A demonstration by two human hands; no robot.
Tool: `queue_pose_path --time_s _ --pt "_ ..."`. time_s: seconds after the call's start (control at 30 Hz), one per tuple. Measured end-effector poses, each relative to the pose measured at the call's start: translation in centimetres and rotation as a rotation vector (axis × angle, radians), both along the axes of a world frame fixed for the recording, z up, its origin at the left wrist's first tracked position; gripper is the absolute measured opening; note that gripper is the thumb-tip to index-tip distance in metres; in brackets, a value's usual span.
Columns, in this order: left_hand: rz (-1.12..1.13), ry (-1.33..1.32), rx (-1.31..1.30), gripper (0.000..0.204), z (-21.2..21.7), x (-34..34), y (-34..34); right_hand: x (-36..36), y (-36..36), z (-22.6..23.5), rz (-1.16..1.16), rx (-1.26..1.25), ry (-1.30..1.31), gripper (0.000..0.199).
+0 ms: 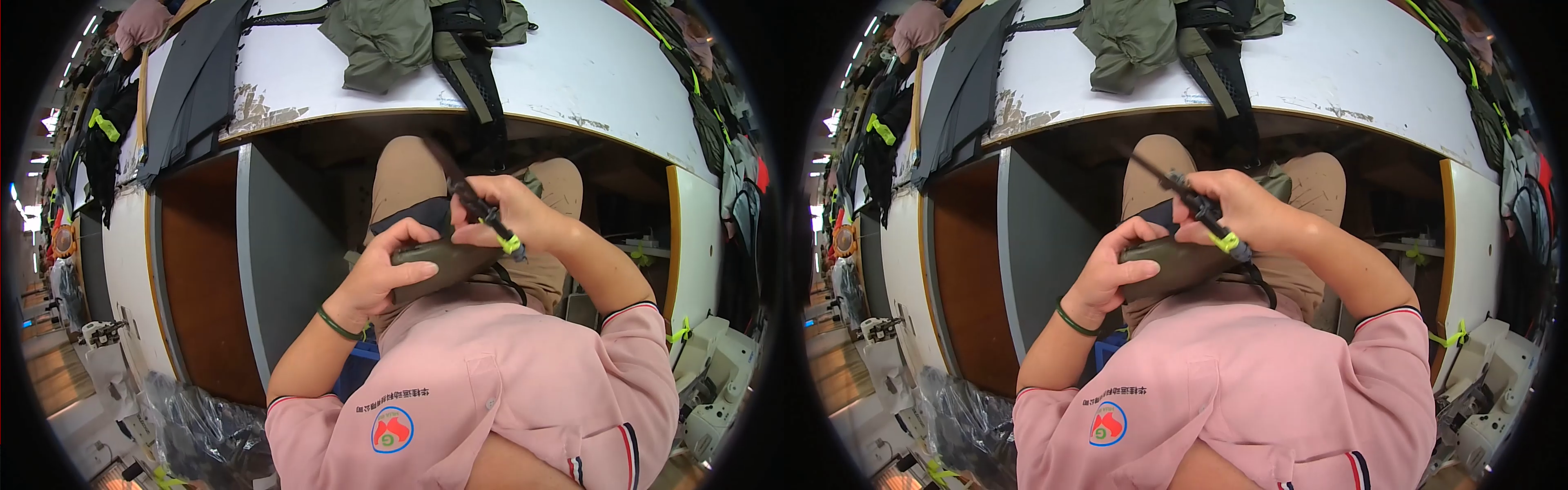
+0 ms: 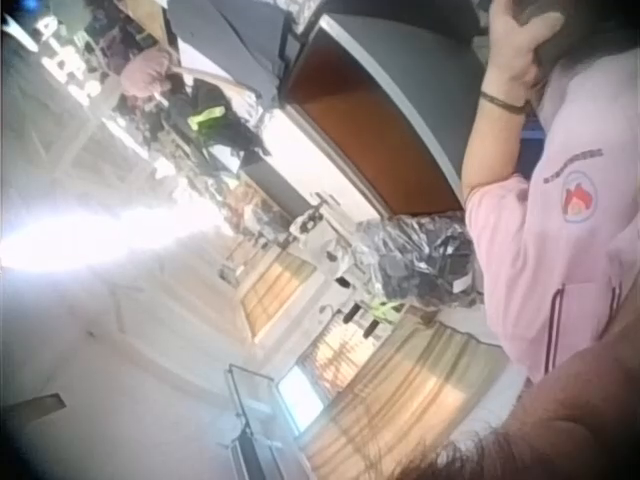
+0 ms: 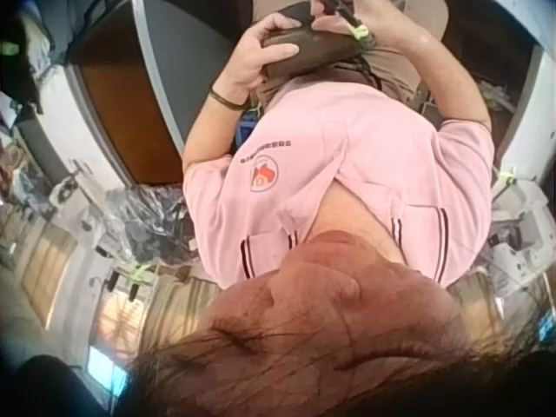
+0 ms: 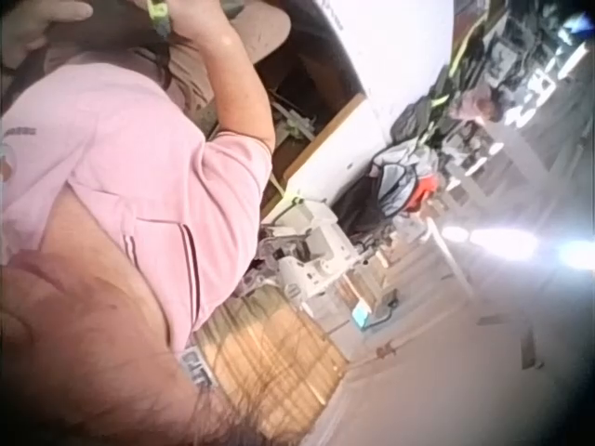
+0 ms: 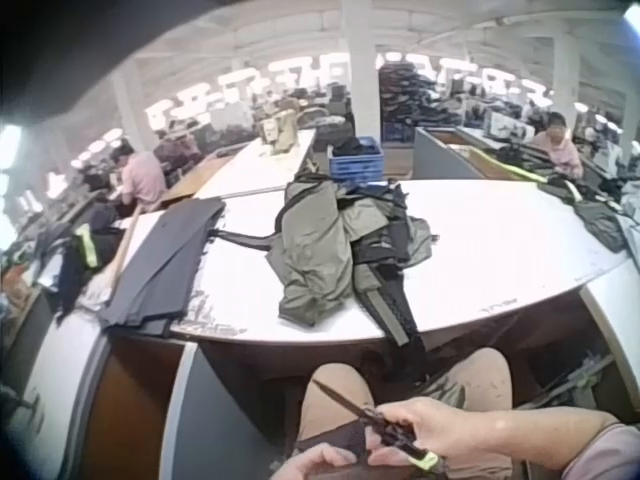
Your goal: Trimming loose threads and edges of a green fabric vest using scissors.
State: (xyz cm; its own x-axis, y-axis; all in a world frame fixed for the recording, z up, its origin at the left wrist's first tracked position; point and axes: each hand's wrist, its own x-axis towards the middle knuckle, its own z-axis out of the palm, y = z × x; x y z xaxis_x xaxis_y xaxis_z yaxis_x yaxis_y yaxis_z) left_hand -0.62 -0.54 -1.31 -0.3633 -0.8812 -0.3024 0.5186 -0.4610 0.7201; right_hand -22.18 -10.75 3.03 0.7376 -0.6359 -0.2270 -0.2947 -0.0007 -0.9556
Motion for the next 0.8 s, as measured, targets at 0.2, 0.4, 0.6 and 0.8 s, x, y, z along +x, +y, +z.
queue_pose_path --time_s 0.2,0.4,0.6,0.8 --pt "0.031 0.014 0.054 0.031 -0.8 1.0 0.8 -0.5 0.1 -1.8 -0.104 0.069 0.02 0.023" --pt "0.087 0.037 0.056 0.031 -0.7 0.7 0.7 -3.0 -1.8 0.2 0.079 -1.028 0.237 0.039" --pt "0.065 0.034 0.071 0.032 -0.5 0.4 0.7 -4.4 -1.9 0.6 0.134 -1.216 0.36 0.036" --pt "0.053 0.038 0.07 0.033 -0.4 0.2 0.7 -4.0 -1.5 0.4 0.126 -1.209 0.346 0.034"
